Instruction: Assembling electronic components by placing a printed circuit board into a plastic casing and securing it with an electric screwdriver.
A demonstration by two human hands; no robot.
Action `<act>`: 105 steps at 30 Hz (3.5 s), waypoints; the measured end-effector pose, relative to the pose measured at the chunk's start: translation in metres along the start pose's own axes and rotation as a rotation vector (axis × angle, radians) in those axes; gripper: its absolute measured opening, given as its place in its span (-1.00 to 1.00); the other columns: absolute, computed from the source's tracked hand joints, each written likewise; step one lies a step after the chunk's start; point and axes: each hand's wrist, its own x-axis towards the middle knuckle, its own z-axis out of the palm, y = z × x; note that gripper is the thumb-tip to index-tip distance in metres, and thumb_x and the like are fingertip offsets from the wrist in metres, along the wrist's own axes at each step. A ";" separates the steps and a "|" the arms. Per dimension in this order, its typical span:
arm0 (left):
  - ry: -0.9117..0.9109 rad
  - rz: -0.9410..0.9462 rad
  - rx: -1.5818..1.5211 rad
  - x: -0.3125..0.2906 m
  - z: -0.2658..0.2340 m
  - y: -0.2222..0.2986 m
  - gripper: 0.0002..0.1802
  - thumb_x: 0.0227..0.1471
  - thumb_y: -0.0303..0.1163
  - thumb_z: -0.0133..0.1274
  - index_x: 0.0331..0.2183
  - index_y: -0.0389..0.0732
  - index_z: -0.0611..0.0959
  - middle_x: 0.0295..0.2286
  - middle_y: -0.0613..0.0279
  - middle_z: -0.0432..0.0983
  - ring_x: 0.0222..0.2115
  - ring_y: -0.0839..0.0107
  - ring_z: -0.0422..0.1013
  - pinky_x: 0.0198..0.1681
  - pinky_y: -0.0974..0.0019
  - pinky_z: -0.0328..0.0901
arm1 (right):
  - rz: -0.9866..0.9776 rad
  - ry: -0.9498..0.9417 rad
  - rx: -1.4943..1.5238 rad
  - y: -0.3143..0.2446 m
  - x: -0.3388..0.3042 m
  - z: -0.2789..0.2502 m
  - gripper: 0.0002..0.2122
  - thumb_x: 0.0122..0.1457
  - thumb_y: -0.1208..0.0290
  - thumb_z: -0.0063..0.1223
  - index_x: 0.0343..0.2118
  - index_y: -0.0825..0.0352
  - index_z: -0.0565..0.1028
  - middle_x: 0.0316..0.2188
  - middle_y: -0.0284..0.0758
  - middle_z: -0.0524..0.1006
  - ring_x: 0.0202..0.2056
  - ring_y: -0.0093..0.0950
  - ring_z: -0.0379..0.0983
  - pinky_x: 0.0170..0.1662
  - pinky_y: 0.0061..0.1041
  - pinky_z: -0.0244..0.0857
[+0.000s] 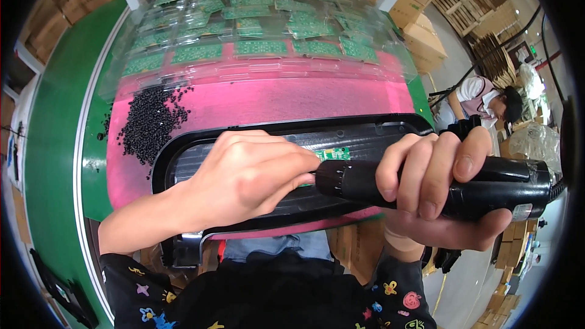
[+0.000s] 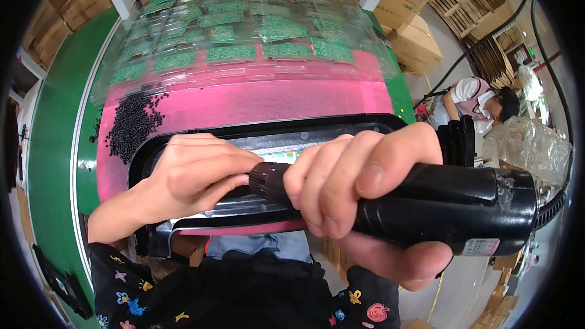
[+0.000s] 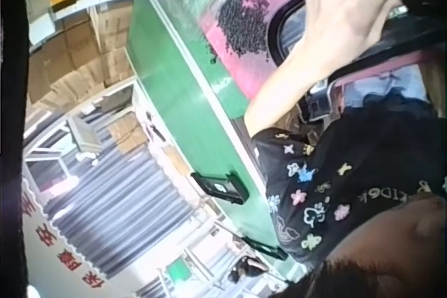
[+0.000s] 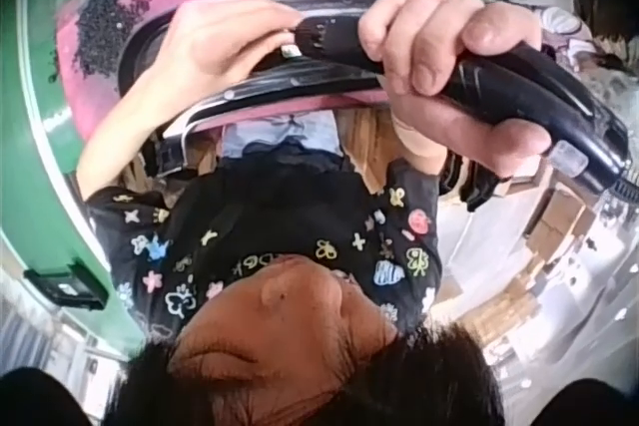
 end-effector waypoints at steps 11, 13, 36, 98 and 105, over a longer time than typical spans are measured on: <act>0.050 -0.186 -0.043 0.003 -0.003 0.002 -0.85 -0.08 -0.58 0.24 -0.37 -0.34 0.64 -0.39 0.06 0.64 -0.37 0.16 0.58 -0.33 0.25 0.46 | 0.083 -0.020 -0.245 -0.020 -0.003 -0.031 -0.50 0.15 -0.14 0.01 -0.27 0.30 0.27 -0.65 -0.46 0.33 -0.74 -0.63 0.18 -0.58 -0.55 0.17; -0.106 -0.279 0.015 -0.001 0.000 -0.001 -0.85 -0.02 -0.50 0.21 -0.36 -0.31 0.60 -0.31 0.11 0.61 -0.28 0.11 0.53 -0.26 0.16 0.42 | 0.117 -0.003 -0.262 -0.014 -0.005 -0.043 -0.49 0.17 -0.15 -0.04 -0.26 0.31 0.27 -0.66 -0.45 0.33 -0.74 -0.63 0.17 -0.58 -0.56 0.17; -0.372 -0.323 0.157 -0.003 -0.001 -0.003 -0.84 -0.07 -0.49 0.21 -0.39 -0.33 0.61 -0.27 0.14 0.57 -0.26 0.13 0.49 -0.25 0.16 0.41 | 0.254 0.028 -0.277 0.010 -0.008 -0.061 -0.50 0.15 -0.13 0.01 -0.30 0.31 0.28 -0.72 -0.50 0.26 -0.77 -0.66 0.11 -0.62 -0.60 0.11; -0.105 -0.222 -0.088 -0.005 0.002 -0.015 -0.88 -0.03 -0.51 0.19 -0.38 -0.35 0.63 -0.46 0.01 0.56 -0.42 -0.02 0.51 -0.39 0.08 0.38 | 0.096 -0.162 0.123 0.014 0.013 -0.009 -0.40 0.15 -0.23 0.05 -0.13 0.31 0.28 -0.58 -0.38 0.40 -0.65 -0.53 0.30 -0.47 -0.46 0.22; -0.045 -0.097 -0.183 -0.001 0.000 -0.011 -0.87 0.01 -0.49 0.19 -0.35 -0.33 0.63 -0.46 0.06 0.56 -0.43 0.06 0.52 -0.36 0.15 0.41 | 0.018 -0.096 -0.003 -0.007 0.011 0.002 -0.53 0.18 -0.14 0.01 -0.25 0.26 0.28 -0.66 -0.50 0.33 -0.72 -0.66 0.26 -0.53 -0.58 0.20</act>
